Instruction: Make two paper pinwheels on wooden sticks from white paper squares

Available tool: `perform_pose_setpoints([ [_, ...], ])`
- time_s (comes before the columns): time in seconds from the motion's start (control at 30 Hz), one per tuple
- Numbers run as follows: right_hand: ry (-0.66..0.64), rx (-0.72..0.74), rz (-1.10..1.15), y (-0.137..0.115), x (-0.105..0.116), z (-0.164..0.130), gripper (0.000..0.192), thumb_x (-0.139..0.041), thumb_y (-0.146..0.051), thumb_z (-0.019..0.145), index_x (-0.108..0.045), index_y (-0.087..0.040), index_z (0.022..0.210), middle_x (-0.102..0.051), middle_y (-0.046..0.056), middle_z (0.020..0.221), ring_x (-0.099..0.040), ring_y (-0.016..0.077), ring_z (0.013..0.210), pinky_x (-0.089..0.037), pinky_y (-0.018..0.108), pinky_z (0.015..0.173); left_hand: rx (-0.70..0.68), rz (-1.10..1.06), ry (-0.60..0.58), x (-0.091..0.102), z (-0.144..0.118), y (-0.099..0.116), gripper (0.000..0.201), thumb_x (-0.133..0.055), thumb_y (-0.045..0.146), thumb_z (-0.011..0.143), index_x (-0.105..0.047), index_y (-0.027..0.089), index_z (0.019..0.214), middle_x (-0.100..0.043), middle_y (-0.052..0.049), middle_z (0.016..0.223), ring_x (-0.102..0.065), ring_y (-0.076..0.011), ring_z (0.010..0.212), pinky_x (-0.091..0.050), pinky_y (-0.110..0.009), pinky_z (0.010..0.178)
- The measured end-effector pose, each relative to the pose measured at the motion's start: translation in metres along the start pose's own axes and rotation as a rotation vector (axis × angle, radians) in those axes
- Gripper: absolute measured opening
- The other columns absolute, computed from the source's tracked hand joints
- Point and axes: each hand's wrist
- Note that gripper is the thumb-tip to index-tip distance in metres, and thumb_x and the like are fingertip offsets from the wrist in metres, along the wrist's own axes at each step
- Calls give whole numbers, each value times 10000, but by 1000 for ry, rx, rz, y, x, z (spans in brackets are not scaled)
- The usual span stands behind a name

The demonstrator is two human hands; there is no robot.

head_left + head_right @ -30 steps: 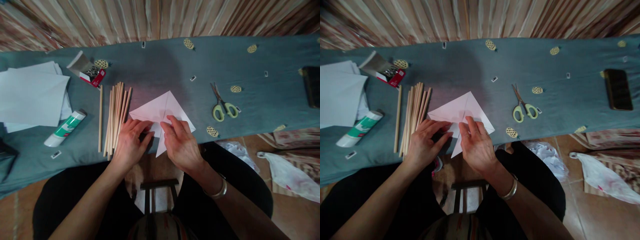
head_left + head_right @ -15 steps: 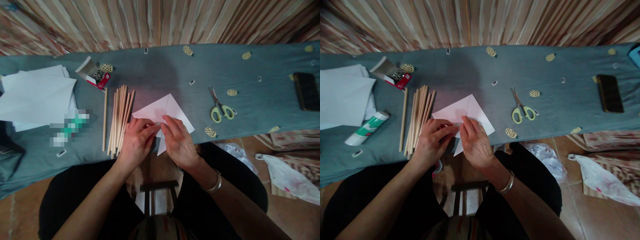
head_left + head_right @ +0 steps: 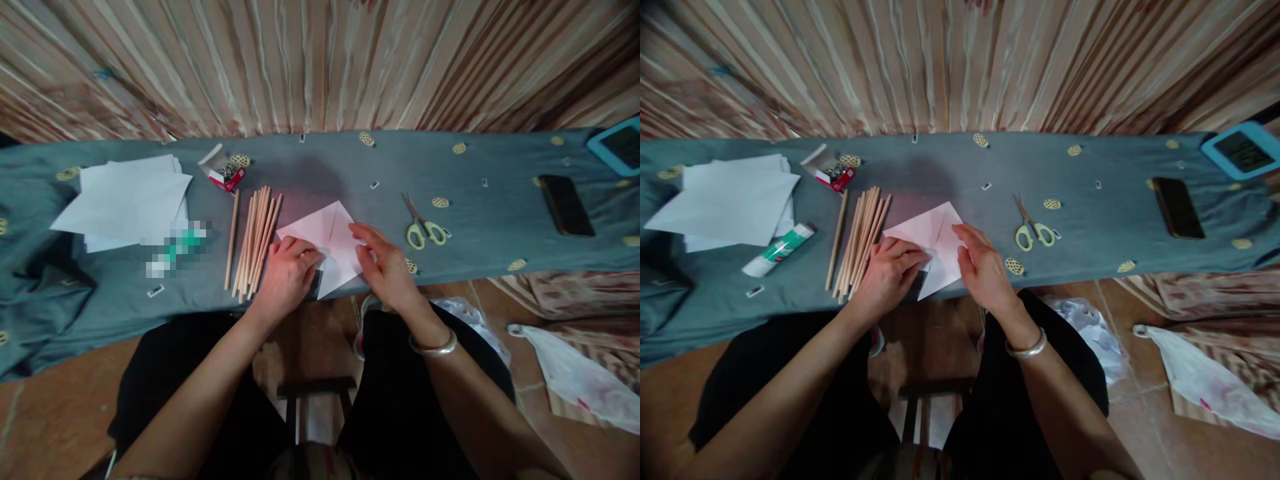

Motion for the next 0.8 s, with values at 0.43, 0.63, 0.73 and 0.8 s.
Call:
perform_pose_setpoints([
  [0.43, -34, 4, -199, 0, 13, -28, 419, -391, -234, 933, -527, -117, 1311, -664, 162, 1201, -630, 273, 1082, -505, 476, 960, -19, -37, 7, 1, -1, -6, 191, -571, 270, 903, -723, 172, 965, -704, -75, 992, -550, -264, 998, -388, -427, 843],
  [0.63, 19, 33, -199, -7, 24, -44, 216, -495, -242, 914, -650, -179, 1052, -694, 131, 1122, -637, 277, 1059, -495, 475, 950, -71, -47, 0, 3, -5, -15, 183, -567, 249, 900, -721, 178, 968, -704, -77, 1003, -548, -248, 984, -402, -445, 901],
  [0.73, 4, 39, -196, -4, 27, -43, 108, -562, -228, 877, -633, -208, 798, -703, 103, 1045, -644, 274, 1004, -510, 472, 912, -86, -65, 8, 2, -5, -17, 181, -562, 248, 905, -716, 189, 978, -703, -72, 1014, -548, -240, 992, -402, -449, 926],
  [0.8, -21, 56, -196, -4, 27, -42, 90, -581, -220, 864, -620, -205, 784, -694, 108, 1059, -640, 276, 1006, -510, 477, 914, -92, -70, 10, 2, -6, -17, 177, -562, 246, 905, -713, 191, 980, -703, -68, 1016, -547, -239, 997, -404, -449, 932],
])
Point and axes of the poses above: each hand's wrist, its own z-axis towards the middle knuckle, its own x-axis out of the back of the hand, y = z × x
